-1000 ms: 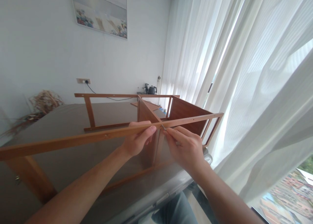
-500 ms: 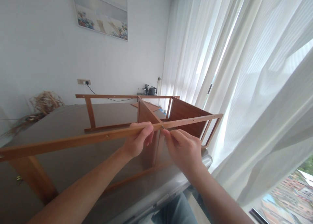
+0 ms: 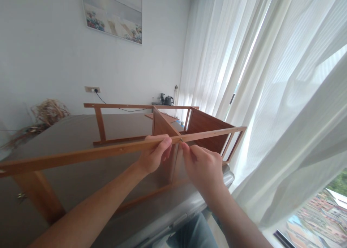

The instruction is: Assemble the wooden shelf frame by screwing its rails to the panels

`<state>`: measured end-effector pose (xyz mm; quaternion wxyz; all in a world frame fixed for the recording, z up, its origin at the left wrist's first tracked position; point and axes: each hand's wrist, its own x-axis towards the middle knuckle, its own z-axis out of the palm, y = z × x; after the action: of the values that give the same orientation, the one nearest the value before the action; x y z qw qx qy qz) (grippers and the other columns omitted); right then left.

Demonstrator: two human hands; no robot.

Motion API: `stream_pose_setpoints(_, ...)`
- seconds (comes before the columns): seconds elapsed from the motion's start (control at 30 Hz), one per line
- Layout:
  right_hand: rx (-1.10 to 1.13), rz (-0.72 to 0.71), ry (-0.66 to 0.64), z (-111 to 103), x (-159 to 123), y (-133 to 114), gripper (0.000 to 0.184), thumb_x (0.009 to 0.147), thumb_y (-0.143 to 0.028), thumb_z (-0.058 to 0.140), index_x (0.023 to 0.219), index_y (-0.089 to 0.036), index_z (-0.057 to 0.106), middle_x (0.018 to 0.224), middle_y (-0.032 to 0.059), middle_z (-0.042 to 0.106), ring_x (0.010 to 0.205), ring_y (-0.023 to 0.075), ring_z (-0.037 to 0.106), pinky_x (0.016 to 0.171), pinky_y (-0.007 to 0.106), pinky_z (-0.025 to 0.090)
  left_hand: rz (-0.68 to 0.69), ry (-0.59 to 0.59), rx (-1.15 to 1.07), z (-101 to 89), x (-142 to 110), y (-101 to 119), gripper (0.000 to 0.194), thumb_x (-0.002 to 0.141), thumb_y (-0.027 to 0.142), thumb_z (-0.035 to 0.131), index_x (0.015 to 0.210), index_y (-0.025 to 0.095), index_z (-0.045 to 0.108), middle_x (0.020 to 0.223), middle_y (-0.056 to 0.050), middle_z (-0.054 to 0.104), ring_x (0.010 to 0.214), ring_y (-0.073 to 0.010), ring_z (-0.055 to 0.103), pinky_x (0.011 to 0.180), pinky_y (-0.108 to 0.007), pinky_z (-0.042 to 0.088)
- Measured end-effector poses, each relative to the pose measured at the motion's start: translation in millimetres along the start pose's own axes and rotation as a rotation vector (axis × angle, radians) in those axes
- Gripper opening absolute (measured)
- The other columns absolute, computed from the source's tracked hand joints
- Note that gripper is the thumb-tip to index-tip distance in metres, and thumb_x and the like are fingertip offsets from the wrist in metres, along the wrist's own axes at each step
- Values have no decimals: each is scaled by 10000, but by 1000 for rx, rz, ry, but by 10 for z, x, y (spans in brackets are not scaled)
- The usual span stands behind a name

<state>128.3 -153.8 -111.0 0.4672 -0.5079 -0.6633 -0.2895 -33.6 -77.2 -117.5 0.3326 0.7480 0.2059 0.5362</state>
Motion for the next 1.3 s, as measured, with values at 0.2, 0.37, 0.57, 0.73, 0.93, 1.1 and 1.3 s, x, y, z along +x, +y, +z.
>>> stream_pose_setpoints(0.2,3,92,-15,8,-7,-76,460,1021,-332,552,581,-201,559,471,-28,544,417,90,462,497,262,276,-18,13,7,8,-7,1,547,1027,416,449,538,193,550,473,9,542,484,-114,526,520,-254,427)
stream_pose_setpoints(0.37,29,109,-10,28,-20,-64,416,1020,-352,554,629,-211,583,483,-31,553,420,100,480,491,264,278,-22,18,29,11,-7,13,555,1024,439,442,537,195,548,471,4,543,483,-119,529,518,-252,434)
stream_pose_setpoints(0.57,29,124,-20,51,-37,-66,433,1026,-338,528,610,-219,534,484,-29,545,415,103,466,496,265,280,-26,30,23,25,-8,0,547,1021,430,447,535,196,542,466,7,543,473,-114,527,509,-247,426)
stream_pose_setpoints(0.73,45,142,-43,57,-30,-76,306,1025,-332,525,761,-213,626,537,-24,618,446,123,551,501,260,284,-34,27,19,38,-10,12,544,1018,439,452,539,196,542,466,10,540,466,-113,522,497,-244,420)
stream_pose_setpoints(0.93,77,115,-71,62,-28,-85,303,1038,-300,491,780,-206,619,590,-11,646,480,122,577,511,258,294,-39,34,45,36,-14,4,559,1022,462,436,538,198,524,475,8,539,475,-117,522,510,-248,419)
stream_pose_setpoints(1.1,39,-11,-115,71,-16,-7,320,1059,-271,455,787,-194,606,619,0,638,503,115,565,504,265,259,25,-112,316,-14,-25,-110,461,972,488,509,615,199,549,555,11,581,548,-131,551,572,-259,420)
stream_pose_setpoints(1.3,8,-192,-52,16,41,50,369,1035,-210,488,669,-203,527,567,-25,542,476,90,459,494,263,248,-125,-393,824,-53,-326,-191,427,803,624,687,711,223,573,687,6,667,602,-180,595,547,-289,344)
